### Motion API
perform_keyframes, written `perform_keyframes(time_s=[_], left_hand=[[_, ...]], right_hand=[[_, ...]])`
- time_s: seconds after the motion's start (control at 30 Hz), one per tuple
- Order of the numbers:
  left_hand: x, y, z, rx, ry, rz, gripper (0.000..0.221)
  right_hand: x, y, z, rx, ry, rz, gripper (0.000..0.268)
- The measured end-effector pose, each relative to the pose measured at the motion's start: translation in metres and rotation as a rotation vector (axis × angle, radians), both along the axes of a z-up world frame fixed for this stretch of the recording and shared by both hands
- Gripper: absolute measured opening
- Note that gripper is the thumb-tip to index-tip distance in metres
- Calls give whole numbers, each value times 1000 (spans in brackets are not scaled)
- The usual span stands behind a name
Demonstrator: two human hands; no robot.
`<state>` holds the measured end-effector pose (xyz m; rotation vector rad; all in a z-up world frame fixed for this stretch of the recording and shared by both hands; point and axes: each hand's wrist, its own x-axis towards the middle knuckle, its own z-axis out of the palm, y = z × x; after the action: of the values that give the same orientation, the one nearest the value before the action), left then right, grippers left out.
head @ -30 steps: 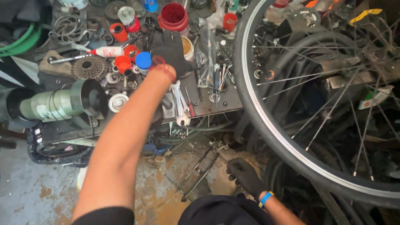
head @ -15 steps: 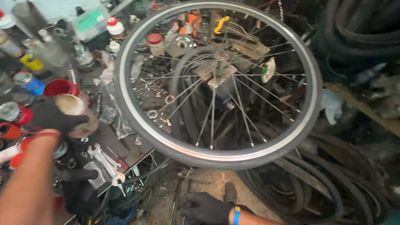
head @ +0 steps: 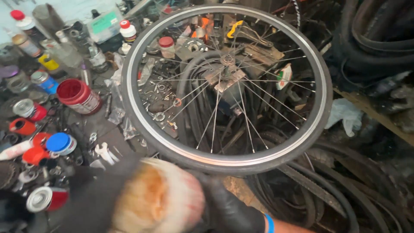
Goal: Applying grease to the hub and bearings of a bicycle wheel using a small brush.
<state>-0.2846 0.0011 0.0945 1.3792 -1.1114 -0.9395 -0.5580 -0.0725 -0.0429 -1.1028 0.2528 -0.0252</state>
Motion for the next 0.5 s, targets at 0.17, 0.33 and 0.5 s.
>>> perform_keyframes(time_s=[0.17, 0.33, 0.5], left_hand=[[-166, -51, 18, 176, 1189, 516, 33], [-178, -58, -13, -488, -375, 273, 86], [-203, -73, -9, -652, -977, 397, 34]], right_hand=[[-20, -65, 23, -374, 5, -141, 60], [-49, -141, 82, -718, -40, -247, 52], [-121, -175, 134, -1210, -217, -497, 25]])
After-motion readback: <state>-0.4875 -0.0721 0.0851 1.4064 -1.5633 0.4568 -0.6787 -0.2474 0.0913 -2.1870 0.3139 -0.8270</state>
